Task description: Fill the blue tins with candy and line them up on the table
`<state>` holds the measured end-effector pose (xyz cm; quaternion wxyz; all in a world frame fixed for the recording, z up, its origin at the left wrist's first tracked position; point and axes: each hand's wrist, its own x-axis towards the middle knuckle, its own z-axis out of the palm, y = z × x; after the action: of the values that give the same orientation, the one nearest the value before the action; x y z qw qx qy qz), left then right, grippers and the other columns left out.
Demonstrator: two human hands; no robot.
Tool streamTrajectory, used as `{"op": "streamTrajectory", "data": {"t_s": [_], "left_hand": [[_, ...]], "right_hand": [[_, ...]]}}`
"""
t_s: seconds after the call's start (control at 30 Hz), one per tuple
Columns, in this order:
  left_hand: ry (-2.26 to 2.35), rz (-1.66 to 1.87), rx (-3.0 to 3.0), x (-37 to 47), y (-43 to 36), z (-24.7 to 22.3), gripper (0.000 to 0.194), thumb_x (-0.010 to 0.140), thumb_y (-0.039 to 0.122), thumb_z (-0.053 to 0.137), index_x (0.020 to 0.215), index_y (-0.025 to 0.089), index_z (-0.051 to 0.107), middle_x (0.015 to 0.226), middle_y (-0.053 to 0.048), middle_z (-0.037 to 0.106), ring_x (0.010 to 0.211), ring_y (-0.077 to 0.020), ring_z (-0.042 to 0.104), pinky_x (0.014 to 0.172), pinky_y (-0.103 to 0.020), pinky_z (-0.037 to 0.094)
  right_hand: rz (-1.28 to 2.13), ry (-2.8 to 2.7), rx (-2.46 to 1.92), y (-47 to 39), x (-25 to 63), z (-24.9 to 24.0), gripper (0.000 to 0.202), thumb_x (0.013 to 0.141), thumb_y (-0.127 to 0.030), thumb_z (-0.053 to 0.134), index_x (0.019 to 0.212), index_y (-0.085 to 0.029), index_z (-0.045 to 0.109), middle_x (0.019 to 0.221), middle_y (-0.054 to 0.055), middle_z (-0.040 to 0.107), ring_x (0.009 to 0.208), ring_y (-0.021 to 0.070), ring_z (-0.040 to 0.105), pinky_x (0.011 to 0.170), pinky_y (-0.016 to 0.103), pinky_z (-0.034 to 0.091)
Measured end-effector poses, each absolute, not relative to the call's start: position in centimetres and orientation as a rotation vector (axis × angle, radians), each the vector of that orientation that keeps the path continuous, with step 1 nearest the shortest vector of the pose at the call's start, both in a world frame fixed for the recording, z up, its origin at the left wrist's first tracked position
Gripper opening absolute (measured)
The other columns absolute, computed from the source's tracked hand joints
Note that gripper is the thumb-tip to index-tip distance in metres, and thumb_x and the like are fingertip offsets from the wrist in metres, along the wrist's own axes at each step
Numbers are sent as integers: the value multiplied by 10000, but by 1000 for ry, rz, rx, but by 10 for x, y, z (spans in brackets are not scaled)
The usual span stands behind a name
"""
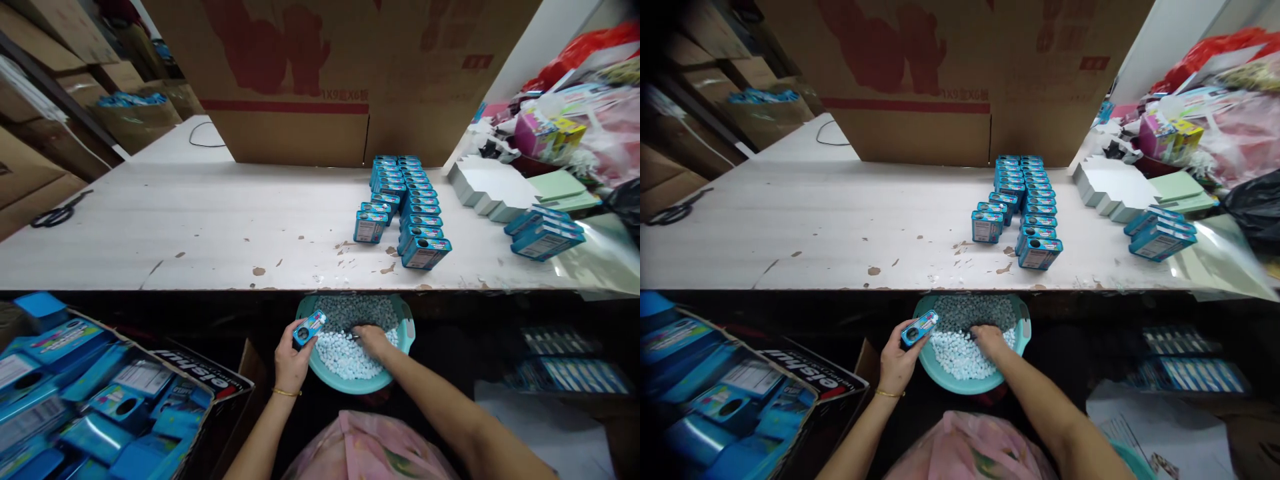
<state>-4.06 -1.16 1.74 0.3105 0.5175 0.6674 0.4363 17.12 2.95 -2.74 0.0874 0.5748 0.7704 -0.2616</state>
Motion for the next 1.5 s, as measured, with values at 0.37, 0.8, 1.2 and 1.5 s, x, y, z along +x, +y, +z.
{"op": "streamTrajectory", "data": {"t_s": [0.37, 0.8, 1.2, 1.5], "left_hand": [[1847, 1177, 1305, -47, -12, 24, 385, 622, 344, 620, 964, 188, 539, 875, -34, 622, 768, -170, 581, 707, -287, 464], [1670, 1068, 1553, -3, -11, 10, 321, 655, 217, 580, 973, 196, 538, 973, -49, 599, 932, -197, 545, 837, -335, 416], [1571, 1112, 1262, -7, -11, 11, 356, 595, 231, 640, 935, 184, 543, 879, -27, 608, 807, -173, 564, 761, -302, 433], [1199, 1187, 851, 16, -2, 3, 417, 520, 145, 681, 897, 175, 507, 877, -6, 603, 774, -133, 562, 711, -237, 431]], "right_hand": [[-1247, 2453, 1782, 32, 197, 6, 297, 726, -218, 520, 1020, -202, 561, 918, 9, 621, 832, 139, 553, 721, 227, 399], [-341, 2590, 1375, 17, 171, 139, 196, 793, -219, 413, 899, -188, 575, 838, 63, 578, 751, 171, 546, 635, 268, 357], [-114, 2637, 1339, 10, 175, 157, 176, 789, -157, 389, 871, -183, 543, 808, 56, 557, 715, 159, 516, 623, 275, 325], [-149, 2496, 1613, 15, 219, 162, 232, 833, -279, 377, 1007, -239, 525, 858, 17, 561, 770, 141, 537, 599, 248, 311]]}}
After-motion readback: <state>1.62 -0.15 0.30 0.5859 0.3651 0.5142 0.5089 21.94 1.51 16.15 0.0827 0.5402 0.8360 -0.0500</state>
